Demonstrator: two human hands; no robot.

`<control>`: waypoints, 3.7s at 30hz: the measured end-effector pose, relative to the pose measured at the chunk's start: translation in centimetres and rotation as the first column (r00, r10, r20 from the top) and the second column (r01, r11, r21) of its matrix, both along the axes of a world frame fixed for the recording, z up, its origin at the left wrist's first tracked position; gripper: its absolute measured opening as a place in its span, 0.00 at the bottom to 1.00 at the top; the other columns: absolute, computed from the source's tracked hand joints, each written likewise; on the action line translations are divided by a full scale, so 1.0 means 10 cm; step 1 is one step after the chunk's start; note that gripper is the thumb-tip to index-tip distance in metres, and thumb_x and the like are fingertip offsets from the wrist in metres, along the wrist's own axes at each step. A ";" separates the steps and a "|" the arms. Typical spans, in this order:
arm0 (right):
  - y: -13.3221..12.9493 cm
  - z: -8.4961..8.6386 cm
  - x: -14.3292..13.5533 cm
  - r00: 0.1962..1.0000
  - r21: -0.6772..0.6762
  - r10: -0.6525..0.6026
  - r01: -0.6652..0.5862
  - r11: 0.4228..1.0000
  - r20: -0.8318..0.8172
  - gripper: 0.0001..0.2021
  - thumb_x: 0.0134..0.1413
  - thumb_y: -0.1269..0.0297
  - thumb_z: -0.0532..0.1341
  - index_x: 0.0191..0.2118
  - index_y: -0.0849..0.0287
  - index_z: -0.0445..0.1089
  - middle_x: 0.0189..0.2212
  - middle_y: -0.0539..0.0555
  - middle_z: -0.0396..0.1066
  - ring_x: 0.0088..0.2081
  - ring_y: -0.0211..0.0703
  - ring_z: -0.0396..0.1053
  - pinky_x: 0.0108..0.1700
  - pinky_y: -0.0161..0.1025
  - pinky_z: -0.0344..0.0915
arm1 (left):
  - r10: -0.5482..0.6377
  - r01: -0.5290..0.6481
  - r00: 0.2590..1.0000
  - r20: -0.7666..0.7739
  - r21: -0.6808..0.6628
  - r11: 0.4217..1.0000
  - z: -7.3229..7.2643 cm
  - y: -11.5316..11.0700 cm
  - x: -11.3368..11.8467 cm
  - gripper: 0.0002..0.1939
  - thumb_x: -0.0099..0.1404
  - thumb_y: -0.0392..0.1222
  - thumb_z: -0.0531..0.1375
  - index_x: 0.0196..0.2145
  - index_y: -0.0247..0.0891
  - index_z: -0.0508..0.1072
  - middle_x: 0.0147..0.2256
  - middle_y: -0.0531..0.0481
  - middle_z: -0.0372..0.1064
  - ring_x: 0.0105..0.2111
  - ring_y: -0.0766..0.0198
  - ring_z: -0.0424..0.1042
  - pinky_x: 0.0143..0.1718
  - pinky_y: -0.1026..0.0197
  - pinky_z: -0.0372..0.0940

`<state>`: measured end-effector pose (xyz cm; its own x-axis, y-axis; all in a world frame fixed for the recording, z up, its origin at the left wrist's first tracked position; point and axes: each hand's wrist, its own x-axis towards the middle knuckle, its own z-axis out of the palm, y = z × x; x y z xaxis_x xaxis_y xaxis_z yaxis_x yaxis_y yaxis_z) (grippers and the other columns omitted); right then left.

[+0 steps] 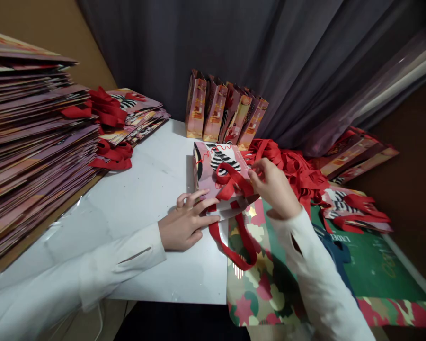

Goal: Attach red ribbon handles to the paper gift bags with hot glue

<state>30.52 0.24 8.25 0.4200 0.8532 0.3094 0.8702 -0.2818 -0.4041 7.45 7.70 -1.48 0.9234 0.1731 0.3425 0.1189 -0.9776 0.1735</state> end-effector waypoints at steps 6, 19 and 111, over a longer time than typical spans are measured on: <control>-0.85 -0.35 -0.88 0.933 -0.223 0.359 -0.344 0.912 0.025 0.15 0.58 0.70 0.56 0.51 0.57 0.68 0.47 0.60 0.72 0.45 0.52 0.71 0.43 0.45 0.69 | 0.012 -0.012 1.000 -0.008 -0.012 1.000 0.01 -0.01 0.01 0.28 0.55 0.34 0.56 0.54 0.51 0.70 0.62 0.48 0.53 0.63 0.42 0.45 0.53 0.43 0.50; -1.07 -0.92 -1.13 0.890 -0.246 0.389 -0.332 0.911 0.238 0.28 0.59 0.59 0.59 0.61 0.69 0.61 0.61 0.63 0.62 0.59 0.56 0.63 0.58 0.52 0.66 | 0.055 -0.055 0.997 -0.047 0.002 0.998 0.03 -0.02 0.01 0.30 0.55 0.33 0.55 0.55 0.52 0.69 0.61 0.48 0.55 0.62 0.42 0.45 0.51 0.45 0.50; -0.74 -0.66 0.16 0.768 -0.115 0.334 -0.464 0.878 -0.546 0.07 0.49 0.69 0.63 0.37 0.61 0.70 0.26 0.48 0.68 0.26 0.35 0.63 0.30 0.32 0.60 | 0.054 -0.046 0.993 -0.108 0.072 0.996 0.04 -0.06 -0.01 0.33 0.53 0.31 0.53 0.56 0.52 0.69 0.57 0.37 0.47 0.62 0.29 0.40 0.43 0.36 0.59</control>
<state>32.10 -7.12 1.69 0.0633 0.9955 -0.0705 0.6206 -0.0946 -0.7784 7.38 7.07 -1.11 0.9469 0.1995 0.2523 0.1826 -0.9792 0.0889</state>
